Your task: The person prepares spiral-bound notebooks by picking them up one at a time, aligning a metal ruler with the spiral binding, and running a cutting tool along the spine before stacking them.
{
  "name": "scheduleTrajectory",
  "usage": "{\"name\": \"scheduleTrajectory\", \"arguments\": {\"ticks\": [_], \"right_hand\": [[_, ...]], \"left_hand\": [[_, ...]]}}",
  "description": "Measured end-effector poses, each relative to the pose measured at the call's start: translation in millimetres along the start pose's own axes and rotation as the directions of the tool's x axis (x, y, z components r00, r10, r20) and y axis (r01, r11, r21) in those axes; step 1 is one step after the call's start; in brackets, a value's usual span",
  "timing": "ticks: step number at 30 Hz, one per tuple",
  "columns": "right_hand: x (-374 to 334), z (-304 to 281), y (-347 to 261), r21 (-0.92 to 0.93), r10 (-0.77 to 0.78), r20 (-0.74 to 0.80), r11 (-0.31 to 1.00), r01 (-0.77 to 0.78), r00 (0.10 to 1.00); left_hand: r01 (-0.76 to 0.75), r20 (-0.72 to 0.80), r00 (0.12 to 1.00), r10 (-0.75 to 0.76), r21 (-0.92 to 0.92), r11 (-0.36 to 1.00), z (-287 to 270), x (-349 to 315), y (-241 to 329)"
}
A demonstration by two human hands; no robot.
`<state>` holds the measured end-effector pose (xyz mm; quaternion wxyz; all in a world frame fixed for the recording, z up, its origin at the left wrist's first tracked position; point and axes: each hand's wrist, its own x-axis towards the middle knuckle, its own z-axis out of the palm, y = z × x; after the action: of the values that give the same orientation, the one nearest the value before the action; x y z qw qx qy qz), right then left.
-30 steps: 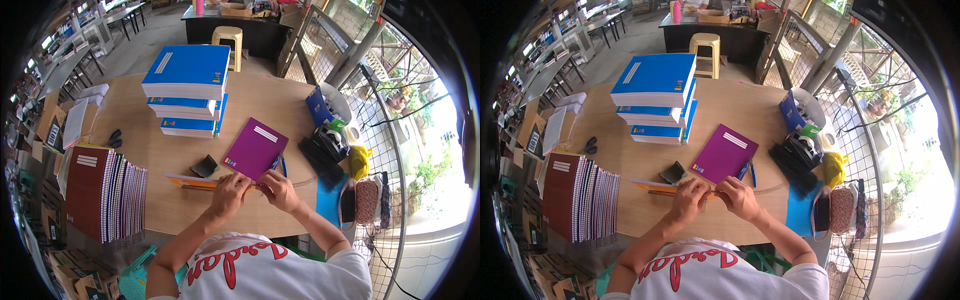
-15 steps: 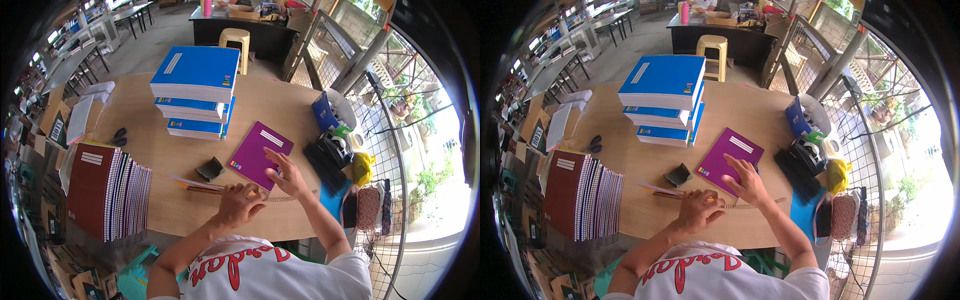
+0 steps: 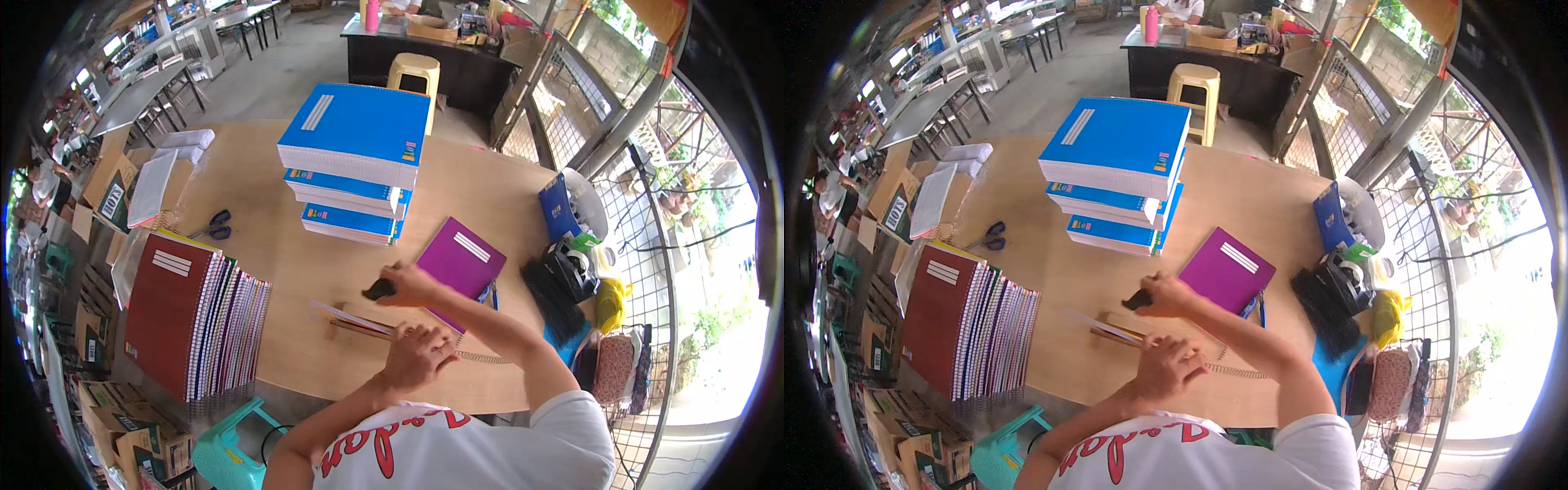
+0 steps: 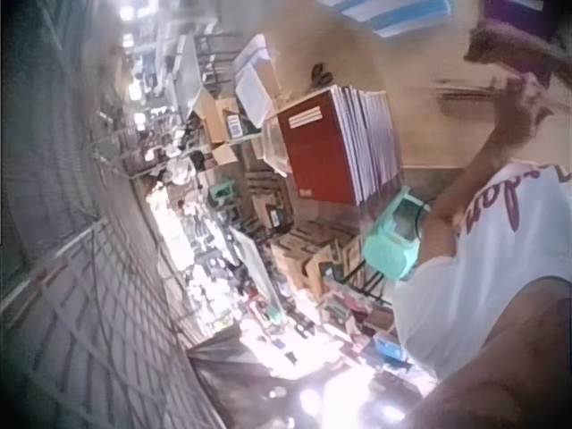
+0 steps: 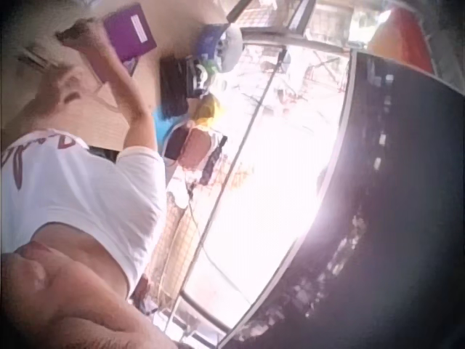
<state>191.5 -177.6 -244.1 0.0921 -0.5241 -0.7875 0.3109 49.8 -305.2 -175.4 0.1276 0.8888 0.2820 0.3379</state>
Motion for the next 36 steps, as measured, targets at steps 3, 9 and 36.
{"name": "scheduleTrajectory", "arguments": {"ticks": [3, 9, 36], "right_hand": [[-84.2, -73.3, 19.3, 0.326, -0.039, -0.138, 0.942, 0.082, 0.99], [-160.1, -89.8, 16.2, 0.635, -0.247, 0.06, 0.757, 0.154, 0.967], [-129.1, -74.1, -16.3, 0.537, -0.058, 0.08, 0.843, 0.006, 0.995]], "left_hand": [[0.08, -0.057, 0.995, -0.078, 0.022, 0.997, -12.0, -6.4, -14.6], [0.077, 0.004, 0.997, -0.077, 0.036, 0.996, -12.1, 1.7, -23.3], [0.041, -0.119, 0.991, -0.068, -0.216, 0.976, -14.7, -9.9, -36.5]]}}
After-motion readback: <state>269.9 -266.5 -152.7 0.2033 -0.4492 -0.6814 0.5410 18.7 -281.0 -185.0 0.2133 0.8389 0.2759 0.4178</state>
